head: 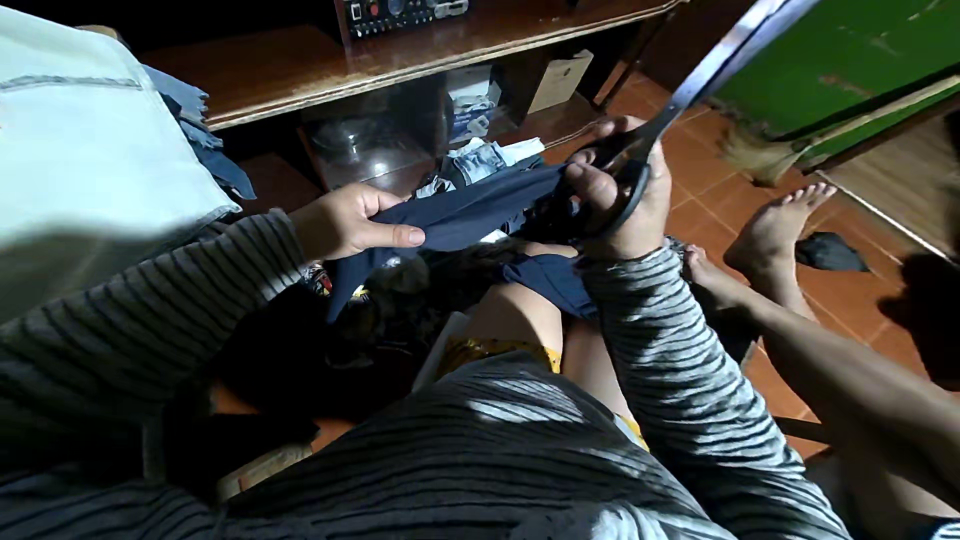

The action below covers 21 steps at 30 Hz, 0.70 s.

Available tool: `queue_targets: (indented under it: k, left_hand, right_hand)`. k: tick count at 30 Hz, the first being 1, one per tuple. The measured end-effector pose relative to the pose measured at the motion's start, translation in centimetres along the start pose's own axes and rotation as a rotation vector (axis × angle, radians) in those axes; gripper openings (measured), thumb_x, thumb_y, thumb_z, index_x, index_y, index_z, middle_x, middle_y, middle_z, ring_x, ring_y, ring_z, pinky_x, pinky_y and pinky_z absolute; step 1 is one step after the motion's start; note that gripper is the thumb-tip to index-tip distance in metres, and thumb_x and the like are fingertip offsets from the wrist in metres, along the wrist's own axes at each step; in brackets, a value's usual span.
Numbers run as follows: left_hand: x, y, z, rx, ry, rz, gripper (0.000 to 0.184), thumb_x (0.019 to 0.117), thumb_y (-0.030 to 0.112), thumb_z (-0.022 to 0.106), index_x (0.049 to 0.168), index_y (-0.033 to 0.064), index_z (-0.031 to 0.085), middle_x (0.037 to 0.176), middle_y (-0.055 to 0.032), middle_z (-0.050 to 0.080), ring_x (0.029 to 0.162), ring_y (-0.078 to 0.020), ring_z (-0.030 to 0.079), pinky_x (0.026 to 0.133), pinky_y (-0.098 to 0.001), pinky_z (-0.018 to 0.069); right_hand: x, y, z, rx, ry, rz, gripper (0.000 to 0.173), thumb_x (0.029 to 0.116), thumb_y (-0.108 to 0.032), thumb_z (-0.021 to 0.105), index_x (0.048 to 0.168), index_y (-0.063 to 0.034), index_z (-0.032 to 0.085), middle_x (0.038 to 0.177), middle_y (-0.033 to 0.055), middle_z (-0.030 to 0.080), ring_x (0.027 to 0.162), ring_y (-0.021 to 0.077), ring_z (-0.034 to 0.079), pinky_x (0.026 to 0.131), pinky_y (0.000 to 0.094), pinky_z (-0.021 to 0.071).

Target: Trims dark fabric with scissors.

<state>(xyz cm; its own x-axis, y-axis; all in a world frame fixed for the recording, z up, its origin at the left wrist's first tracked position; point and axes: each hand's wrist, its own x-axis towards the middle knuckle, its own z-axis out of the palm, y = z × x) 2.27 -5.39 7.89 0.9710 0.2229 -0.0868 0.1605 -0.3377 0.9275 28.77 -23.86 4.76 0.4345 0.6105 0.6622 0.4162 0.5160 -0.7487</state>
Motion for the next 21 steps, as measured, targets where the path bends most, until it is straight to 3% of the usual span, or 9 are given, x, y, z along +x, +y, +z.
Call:
queue_targets:
  k: [4,8,13,15,18,21]
  left_hand:
    - [0.2,-1.1,-0.8,0.102,0.068,-0.038,0.008,0.0976,0.012,0.067,0.093,0.0063,0.071,0.078,0.0037,0.070,0.071,0.0002,0.065,0.068,-0.0184,0.0553]
    - [0.4,-1.3,-1.4,0.050,0.179,-0.134,0.016,0.1031,0.015,0.060,0.091,0.0085,0.068,0.072,0.0062,0.065,0.061,0.0033,0.056,0.057,-0.0153,0.0441]
    - [0.3,-1.1,-1.3,-0.035,0.141,-0.159,0.013,0.1032,0.009,0.057,0.098,0.0054,0.069,0.079,0.0039,0.070,0.067,0.0014,0.063,0.063,-0.0167,0.0531]
    - [-0.1,0.4,-1.1,-0.002,0.113,-0.156,0.011,0.1027,0.007,0.057,0.100,0.0048,0.068,0.075,0.0044,0.067,0.058,0.0032,0.054,0.053,-0.0131,0.0434]
    - [-2.1,5.2,-1.8,0.130,0.006,0.042,0.013,0.1021,0.008,0.054,0.100,0.0073,0.067,0.071,0.0059,0.063,0.056,0.0027,0.053,0.051,-0.0134,0.0438]
    - [-6.4,11.2,-4.3,0.216,-0.017,0.498,0.014,0.1023,0.011,0.051,0.102,0.0155,0.065,0.078,0.0191,0.060,0.067,0.0121,0.054,0.059,-0.0074,0.0468]
  right_hand:
    - [-0.5,1.0,-3.4,-0.018,0.118,0.018,0.041,0.0899,-0.011,0.072,0.125,-0.0118,0.051,0.101,-0.0092,0.064,0.086,0.0038,0.065,0.076,0.0255,0.0583]
    - [-1.9,2.0,-6.5,-0.090,0.237,0.115,0.039,0.0914,-0.014,0.068,0.126,-0.0157,0.050,0.097,-0.0117,0.064,0.080,0.0031,0.065,0.070,0.0260,0.0585]
    - [-4.3,3.2,-8.9,-0.069,0.335,0.189,0.034,0.0919,-0.012,0.065,0.122,-0.0157,0.050,0.094,-0.0096,0.063,0.079,0.0049,0.064,0.073,0.0275,0.0580]
    - [-5.4,3.4,-9.7,-0.062,0.325,0.243,0.033,0.0911,-0.014,0.065,0.121,-0.0174,0.051,0.088,-0.0104,0.064,0.074,0.0038,0.064,0.068,0.0252,0.0571]
    - [-7.3,2.7,-10.2,-0.043,0.138,0.218,0.042,0.0913,-0.024,0.072,0.126,-0.0106,0.054,0.095,-0.0075,0.067,0.078,0.0056,0.065,0.069,0.0268,0.0574]
    - [-8.5,1.4,-9.3,-0.110,-0.076,0.171,0.050,0.0928,-0.032,0.072,0.127,-0.0021,0.051,0.102,-0.0056,0.068,0.084,0.0049,0.067,0.076,0.0267,0.0590]
